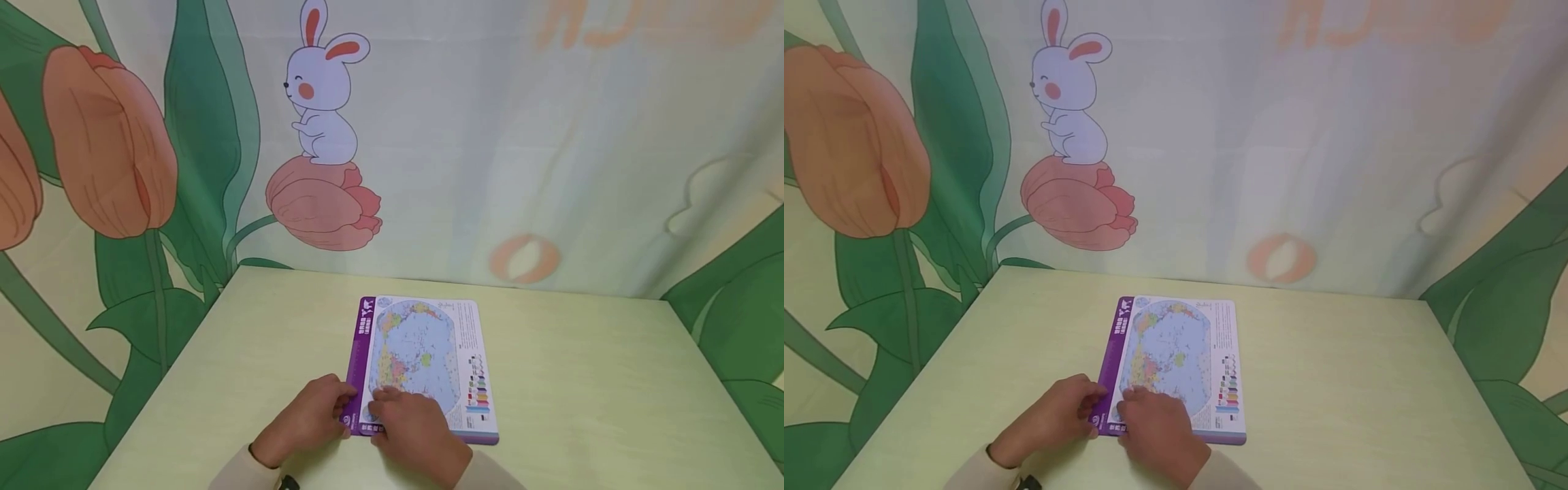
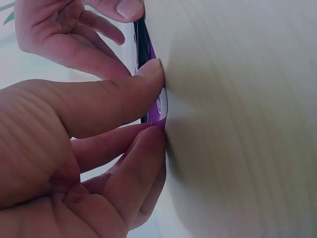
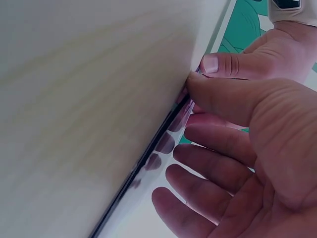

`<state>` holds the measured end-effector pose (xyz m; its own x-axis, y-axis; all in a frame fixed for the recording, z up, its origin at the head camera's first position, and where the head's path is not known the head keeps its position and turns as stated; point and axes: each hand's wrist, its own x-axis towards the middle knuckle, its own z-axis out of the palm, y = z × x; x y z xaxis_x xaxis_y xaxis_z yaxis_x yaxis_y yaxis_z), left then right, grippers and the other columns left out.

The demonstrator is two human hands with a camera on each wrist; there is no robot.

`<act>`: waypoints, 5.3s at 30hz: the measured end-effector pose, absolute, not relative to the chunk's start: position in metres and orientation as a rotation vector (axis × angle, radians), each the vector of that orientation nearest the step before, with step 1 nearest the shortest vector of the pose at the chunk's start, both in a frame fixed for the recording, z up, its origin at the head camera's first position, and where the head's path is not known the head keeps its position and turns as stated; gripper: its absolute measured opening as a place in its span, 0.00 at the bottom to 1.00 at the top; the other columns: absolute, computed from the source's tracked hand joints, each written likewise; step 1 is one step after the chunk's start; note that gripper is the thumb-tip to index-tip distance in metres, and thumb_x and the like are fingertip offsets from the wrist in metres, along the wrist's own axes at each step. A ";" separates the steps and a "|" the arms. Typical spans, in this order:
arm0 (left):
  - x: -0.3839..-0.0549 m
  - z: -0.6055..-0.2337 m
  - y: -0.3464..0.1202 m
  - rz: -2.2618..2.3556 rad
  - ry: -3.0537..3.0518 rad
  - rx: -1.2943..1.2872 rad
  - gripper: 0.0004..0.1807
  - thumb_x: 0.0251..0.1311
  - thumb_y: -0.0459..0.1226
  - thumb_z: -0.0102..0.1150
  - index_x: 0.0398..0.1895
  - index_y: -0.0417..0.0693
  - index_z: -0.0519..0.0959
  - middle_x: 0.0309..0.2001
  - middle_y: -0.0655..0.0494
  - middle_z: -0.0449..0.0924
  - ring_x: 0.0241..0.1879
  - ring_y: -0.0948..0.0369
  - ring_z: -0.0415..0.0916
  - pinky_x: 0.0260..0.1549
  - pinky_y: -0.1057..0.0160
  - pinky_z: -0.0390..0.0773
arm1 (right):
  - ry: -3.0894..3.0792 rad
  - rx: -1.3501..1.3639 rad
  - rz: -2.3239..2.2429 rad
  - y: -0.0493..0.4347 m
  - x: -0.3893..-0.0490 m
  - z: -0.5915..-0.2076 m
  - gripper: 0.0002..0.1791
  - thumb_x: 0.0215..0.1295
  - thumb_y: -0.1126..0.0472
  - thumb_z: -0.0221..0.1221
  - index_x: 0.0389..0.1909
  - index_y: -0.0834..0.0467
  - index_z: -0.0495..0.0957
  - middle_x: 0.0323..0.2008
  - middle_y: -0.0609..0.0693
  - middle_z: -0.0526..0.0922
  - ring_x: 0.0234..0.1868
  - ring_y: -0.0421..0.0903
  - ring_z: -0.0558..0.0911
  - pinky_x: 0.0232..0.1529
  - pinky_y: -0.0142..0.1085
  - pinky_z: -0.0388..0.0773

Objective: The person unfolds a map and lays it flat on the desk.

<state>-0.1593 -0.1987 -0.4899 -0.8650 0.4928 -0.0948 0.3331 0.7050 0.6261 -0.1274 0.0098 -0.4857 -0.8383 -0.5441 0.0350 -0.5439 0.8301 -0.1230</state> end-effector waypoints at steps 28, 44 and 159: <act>-0.160 -0.492 -0.198 0.877 2.653 0.698 0.29 0.48 0.28 0.81 0.57 0.32 0.83 0.40 0.52 0.78 0.38 0.62 0.72 0.42 0.62 0.79 | 3.002 -1.069 -0.161 0.014 -0.126 -0.489 0.17 0.71 0.49 0.68 0.58 0.47 0.84 0.65 0.44 0.84 0.66 0.45 0.84 0.52 0.43 0.87; -0.160 -0.493 -0.199 0.849 2.665 0.714 0.29 0.48 0.29 0.81 0.56 0.32 0.83 0.41 0.52 0.78 0.39 0.62 0.72 0.44 0.59 0.81 | 3.005 -1.106 -0.035 0.020 -0.120 -0.485 0.21 0.78 0.50 0.60 0.67 0.49 0.79 0.68 0.45 0.82 0.69 0.45 0.81 0.58 0.41 0.86; -0.156 -0.490 -0.251 0.671 2.683 0.242 0.28 0.54 0.26 0.77 0.61 0.39 0.84 0.40 0.57 0.77 0.40 0.61 0.73 0.50 0.55 0.86 | 3.017 -0.557 -0.975 0.280 -0.063 -0.426 0.25 0.64 0.57 0.75 0.62 0.47 0.86 0.55 0.51 0.90 0.50 0.27 0.85 0.46 0.26 0.84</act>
<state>-0.1561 -0.2509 -0.4902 -0.9191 0.2497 -0.3049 0.0768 0.8724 0.4828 -0.0626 0.2803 -0.4260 -0.9372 -0.3005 0.1771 -0.3473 0.7569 -0.5537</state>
